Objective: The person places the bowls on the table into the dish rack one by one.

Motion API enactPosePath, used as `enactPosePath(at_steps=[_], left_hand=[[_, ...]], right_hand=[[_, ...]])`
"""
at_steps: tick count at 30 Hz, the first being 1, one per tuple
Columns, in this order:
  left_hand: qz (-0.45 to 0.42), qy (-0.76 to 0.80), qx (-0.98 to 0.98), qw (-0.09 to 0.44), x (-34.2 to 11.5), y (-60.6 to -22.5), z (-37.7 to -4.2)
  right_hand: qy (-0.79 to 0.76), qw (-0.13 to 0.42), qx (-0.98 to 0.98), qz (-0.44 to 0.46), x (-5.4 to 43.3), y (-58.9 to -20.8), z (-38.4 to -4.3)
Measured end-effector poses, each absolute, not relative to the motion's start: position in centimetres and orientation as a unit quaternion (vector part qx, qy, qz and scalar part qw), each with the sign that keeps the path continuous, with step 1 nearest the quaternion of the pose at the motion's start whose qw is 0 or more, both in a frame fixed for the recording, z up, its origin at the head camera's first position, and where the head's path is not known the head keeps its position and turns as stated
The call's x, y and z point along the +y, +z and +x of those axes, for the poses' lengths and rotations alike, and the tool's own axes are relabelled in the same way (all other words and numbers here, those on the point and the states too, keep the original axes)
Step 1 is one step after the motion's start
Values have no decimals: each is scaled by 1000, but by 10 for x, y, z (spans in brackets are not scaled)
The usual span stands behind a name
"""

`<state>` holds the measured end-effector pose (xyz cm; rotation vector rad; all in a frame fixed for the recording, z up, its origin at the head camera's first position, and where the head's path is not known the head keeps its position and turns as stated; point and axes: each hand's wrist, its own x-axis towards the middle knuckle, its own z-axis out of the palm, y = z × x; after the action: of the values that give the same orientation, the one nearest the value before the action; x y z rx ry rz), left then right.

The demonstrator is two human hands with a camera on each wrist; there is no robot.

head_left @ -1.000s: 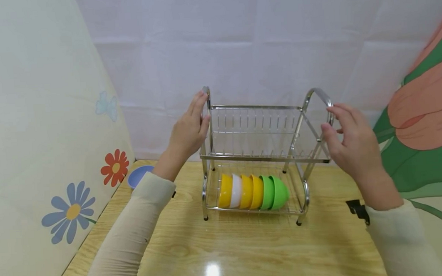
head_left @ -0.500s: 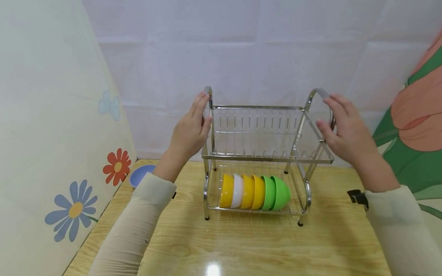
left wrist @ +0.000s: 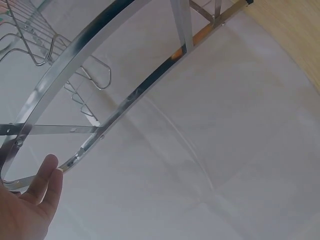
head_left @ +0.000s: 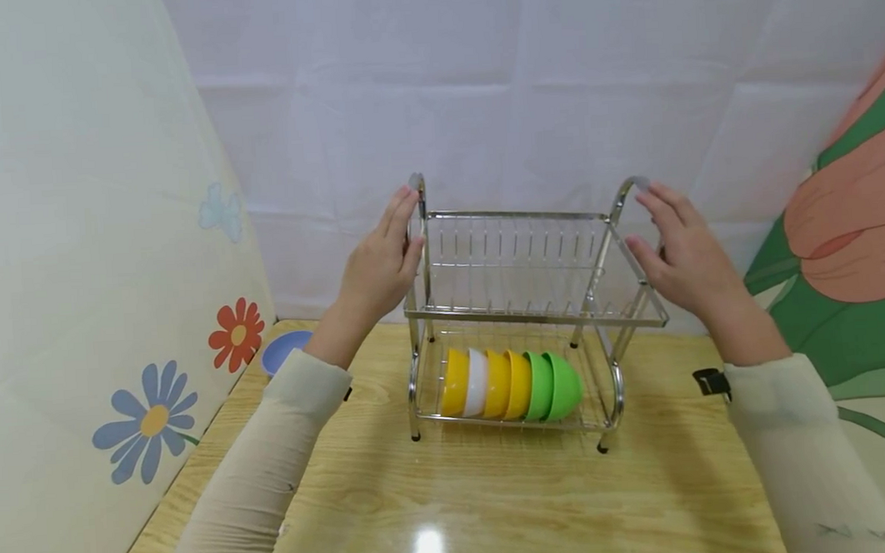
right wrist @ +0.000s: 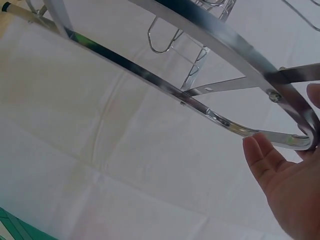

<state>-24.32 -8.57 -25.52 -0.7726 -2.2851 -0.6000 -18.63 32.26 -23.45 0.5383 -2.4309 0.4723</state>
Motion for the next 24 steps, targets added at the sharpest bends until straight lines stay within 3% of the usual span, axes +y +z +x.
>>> enactPosePath(at_steps=[9, 24], left_hand=[[-297, -227, -868, 328, -89, -257, -241], [-294, -229, -875, 309, -103, -252, -230]], right_hand=[[196, 319, -907, 191, 323, -238, -194], [196, 470, -831, 224, 321, -257, -212]])
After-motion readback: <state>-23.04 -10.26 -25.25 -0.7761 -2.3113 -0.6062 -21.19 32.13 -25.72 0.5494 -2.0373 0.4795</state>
